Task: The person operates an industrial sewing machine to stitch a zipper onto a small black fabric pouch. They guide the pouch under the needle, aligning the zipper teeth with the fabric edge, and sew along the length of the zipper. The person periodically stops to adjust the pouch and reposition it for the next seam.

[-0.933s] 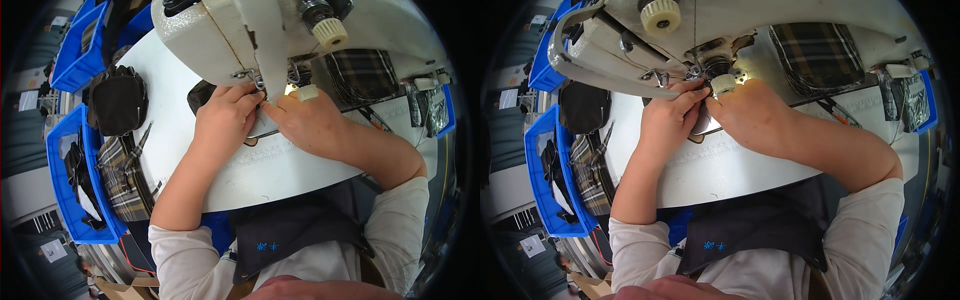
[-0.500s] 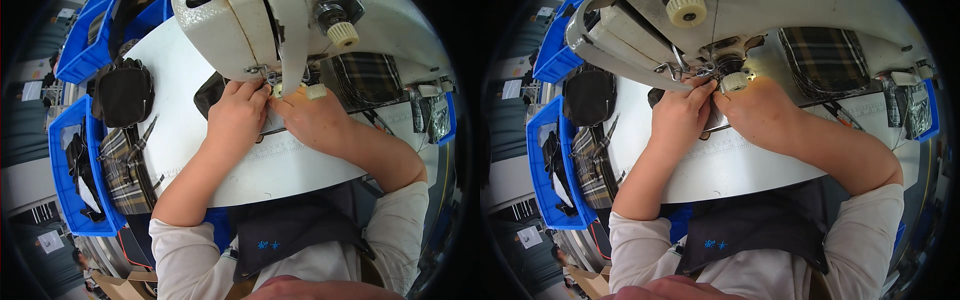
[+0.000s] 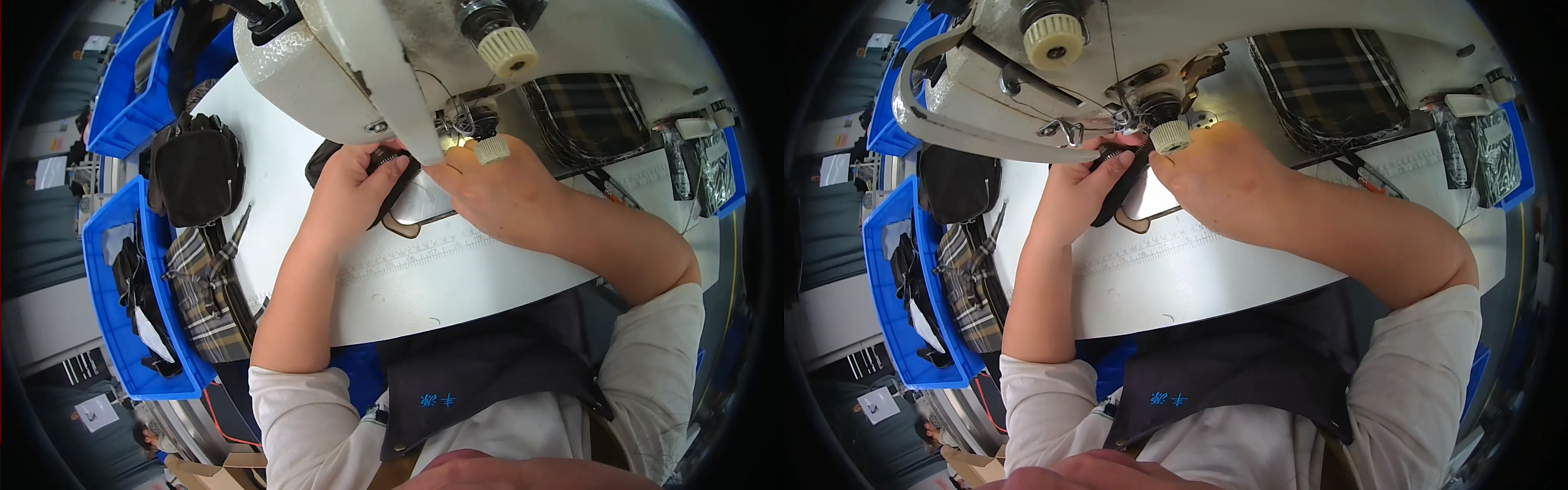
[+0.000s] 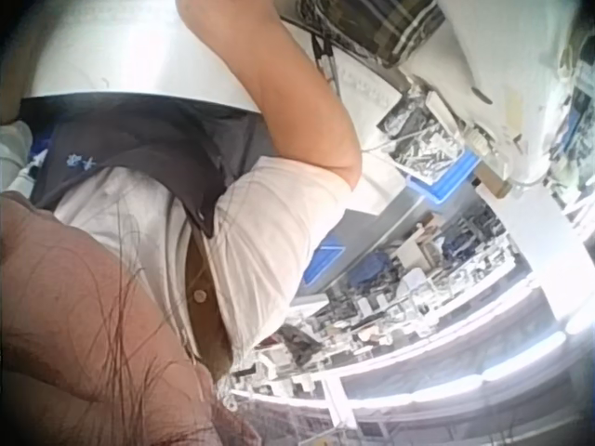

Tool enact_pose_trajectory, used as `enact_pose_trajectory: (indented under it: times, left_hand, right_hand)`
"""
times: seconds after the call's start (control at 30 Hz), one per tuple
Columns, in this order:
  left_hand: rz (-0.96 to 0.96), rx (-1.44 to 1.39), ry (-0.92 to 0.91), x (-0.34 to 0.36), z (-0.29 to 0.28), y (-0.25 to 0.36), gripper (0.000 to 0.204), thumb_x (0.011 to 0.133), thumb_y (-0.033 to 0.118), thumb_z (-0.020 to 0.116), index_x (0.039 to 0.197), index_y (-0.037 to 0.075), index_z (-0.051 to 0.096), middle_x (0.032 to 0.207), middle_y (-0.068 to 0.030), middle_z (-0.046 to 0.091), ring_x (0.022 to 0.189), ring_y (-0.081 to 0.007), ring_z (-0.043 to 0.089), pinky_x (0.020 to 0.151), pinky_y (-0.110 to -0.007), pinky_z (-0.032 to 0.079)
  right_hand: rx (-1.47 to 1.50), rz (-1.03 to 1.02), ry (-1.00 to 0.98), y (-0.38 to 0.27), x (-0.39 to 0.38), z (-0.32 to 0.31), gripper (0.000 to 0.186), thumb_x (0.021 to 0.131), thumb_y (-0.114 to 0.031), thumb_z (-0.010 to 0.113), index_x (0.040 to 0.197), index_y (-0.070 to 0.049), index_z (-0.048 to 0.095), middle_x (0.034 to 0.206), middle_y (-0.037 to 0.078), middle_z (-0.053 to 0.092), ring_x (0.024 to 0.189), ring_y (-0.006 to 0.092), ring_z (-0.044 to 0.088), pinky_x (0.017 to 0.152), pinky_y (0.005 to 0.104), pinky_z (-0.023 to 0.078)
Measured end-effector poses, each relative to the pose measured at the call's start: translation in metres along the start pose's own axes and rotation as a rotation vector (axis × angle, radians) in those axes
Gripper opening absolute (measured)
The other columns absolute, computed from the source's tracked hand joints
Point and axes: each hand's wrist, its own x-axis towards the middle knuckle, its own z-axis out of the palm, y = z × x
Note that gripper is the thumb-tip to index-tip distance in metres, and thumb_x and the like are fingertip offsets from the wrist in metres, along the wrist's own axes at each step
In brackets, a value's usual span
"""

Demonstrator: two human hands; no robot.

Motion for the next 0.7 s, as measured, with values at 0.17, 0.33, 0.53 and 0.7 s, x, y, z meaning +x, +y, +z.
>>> enact_pose_trajectory:
  times: [0.17, 0.33, 0.53, 0.7]
  left_hand:
    - [0.113, 0.160, 0.049, 0.003, 0.000, -0.008, 0.014, 0.105, 0.013, 0.069, 0.115, 0.004, 0.073, 0.101, -0.0009, 0.072, 0.091, -0.0088, 0.062, 0.082, -0.027, 0.051]
    - [0.386, 0.568, 0.257, 0.001, 0.017, -0.015, 0.012, 0.097, 0.012, 0.075, 0.109, 0.009, 0.075, 0.099, -0.0062, 0.075, 0.089, -0.0220, 0.070, 0.080, -0.034, 0.054]
    - [0.651, 0.920, 0.426, -0.003, 0.023, -0.005, 0.015, 0.085, 0.013, 0.082, 0.099, 0.014, 0.079, 0.100, -0.0032, 0.075, 0.090, -0.0290, 0.070, 0.078, -0.041, 0.055]
    - [0.697, 0.983, 0.430, -0.001, 0.023, -0.005, 0.015, 0.081, 0.013, 0.084, 0.096, 0.014, 0.079, 0.099, -0.0014, 0.075, 0.089, -0.0264, 0.070, 0.078, -0.040, 0.053]
  right_hand:
    - [-0.011, -0.005, 0.000, 0.000, 0.000, 0.000, 0.014, 0.079, -0.007, 0.073, 0.091, -0.004, 0.065, 0.070, 0.008, 0.068, 0.067, 0.0255, 0.072, 0.062, 0.0372, 0.054]
    - [-0.003, 0.004, -0.002, -0.002, 0.000, -0.002, 0.015, 0.079, -0.008, 0.073, 0.091, -0.004, 0.066, 0.071, 0.008, 0.068, 0.067, 0.0255, 0.072, 0.062, 0.0378, 0.054]
    - [-0.029, 0.039, -0.047, 0.001, -0.005, 0.007, 0.020, 0.078, -0.012, 0.076, 0.098, -0.013, 0.072, 0.086, 0.002, 0.061, 0.076, 0.0208, 0.067, 0.063, 0.0349, 0.053]
    - [-0.019, 0.046, -0.035, -0.002, -0.005, 0.006, 0.020, 0.077, -0.012, 0.076, 0.096, -0.012, 0.071, 0.082, 0.002, 0.061, 0.076, 0.0199, 0.066, 0.062, 0.0344, 0.052]
